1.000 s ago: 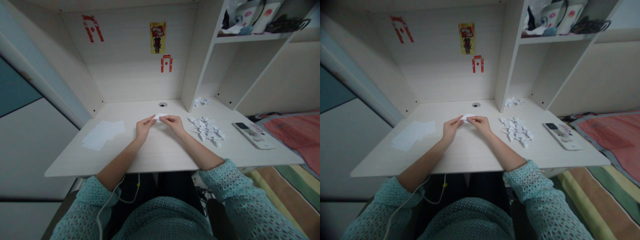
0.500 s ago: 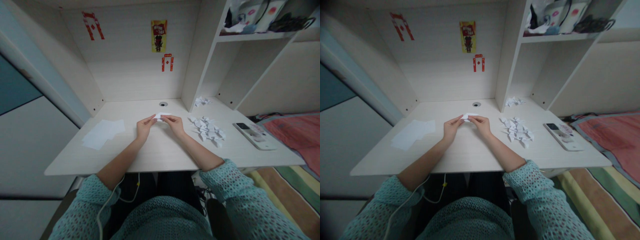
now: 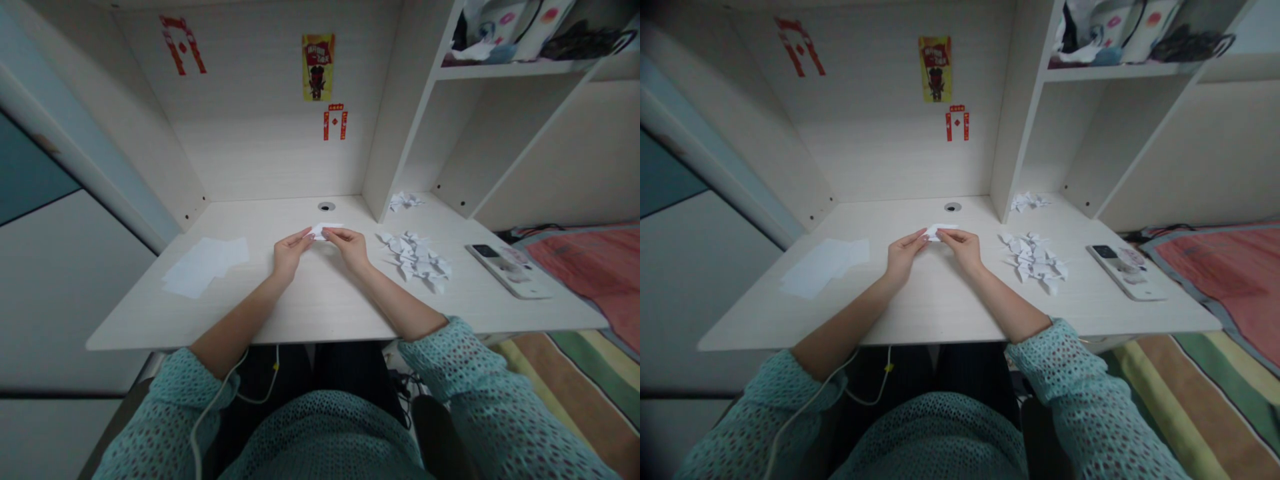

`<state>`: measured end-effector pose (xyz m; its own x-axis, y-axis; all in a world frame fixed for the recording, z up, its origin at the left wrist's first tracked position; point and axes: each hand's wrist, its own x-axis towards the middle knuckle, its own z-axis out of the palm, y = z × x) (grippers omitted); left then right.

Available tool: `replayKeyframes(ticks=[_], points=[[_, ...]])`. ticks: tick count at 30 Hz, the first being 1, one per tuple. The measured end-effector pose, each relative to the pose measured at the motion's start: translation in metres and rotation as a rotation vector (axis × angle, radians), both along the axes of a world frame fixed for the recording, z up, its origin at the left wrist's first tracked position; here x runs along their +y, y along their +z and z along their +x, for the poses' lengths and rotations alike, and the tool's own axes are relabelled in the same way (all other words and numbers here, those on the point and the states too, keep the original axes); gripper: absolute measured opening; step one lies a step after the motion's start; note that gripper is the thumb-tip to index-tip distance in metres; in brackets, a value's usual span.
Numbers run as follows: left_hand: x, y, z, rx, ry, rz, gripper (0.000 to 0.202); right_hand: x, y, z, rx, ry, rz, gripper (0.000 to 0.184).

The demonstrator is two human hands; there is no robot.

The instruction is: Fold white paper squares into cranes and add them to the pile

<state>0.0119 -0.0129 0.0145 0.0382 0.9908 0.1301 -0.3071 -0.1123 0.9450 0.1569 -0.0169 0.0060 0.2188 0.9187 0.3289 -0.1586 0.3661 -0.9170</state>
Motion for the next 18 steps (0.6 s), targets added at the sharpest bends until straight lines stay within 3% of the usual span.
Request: replayKeyframes(ticks=[18], points=[[0.0024, -0.0057, -0.0051, 0.002, -0.031, 0.001, 0.046, 0.0021, 0.0015, 0.0074, -0.057, -0.071, 0.027, 0.029]])
